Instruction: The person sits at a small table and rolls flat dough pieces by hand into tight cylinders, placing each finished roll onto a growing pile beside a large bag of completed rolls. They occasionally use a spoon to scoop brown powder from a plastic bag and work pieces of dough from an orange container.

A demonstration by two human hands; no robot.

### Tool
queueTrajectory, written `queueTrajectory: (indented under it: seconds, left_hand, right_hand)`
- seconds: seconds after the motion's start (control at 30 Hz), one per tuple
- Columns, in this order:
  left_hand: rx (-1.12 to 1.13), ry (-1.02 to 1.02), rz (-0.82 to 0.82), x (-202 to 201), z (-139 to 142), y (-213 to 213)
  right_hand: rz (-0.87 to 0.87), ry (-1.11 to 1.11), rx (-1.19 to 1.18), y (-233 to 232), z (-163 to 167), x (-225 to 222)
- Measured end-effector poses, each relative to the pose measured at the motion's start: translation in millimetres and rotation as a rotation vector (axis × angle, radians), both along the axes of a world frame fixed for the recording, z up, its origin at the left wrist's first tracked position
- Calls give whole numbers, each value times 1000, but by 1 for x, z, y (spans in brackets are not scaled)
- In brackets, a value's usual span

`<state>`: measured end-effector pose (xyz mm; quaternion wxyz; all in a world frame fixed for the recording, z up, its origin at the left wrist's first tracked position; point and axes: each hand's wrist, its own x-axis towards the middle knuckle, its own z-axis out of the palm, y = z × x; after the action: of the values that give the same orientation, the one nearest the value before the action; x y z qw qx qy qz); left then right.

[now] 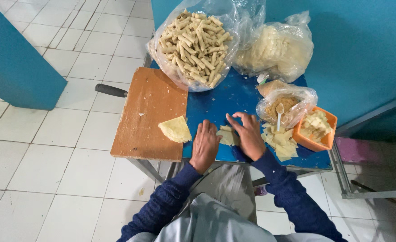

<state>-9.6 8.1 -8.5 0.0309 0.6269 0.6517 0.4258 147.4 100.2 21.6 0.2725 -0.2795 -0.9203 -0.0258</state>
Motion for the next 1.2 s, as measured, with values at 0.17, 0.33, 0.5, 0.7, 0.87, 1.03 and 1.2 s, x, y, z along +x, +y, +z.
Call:
queueTrajectory:
  seconds: [0.17, 0.33, 0.5, 0.7, 0.87, 1.03, 1.2]
  left_hand:
    - [17, -34, 5, 1, 0, -2]
    - [5, 19, 14, 1, 1, -3]
    - [-14, 68, 48, 4, -1, 2]
    - [99, 61, -41, 2, -4, 6]
    - [43, -320, -149, 10, -1, 14]
    - [-40, -562, -248, 24, 15, 21]
    - [39, -666, -304, 36, 19, 15]
  right_hand:
    - [127, 147, -103, -9, 4, -2]
    - [97, 80, -60, -4, 2, -10]
    - [127, 113, -731, 47, 31, -15]
    - [347, 747, -1113, 101, 116, -38]
    - [353, 831, -846, 95, 136, -12]
    - [-115, 574, -486, 79, 96, 60]
    - [-505, 85, -133, 60, 35, 99]
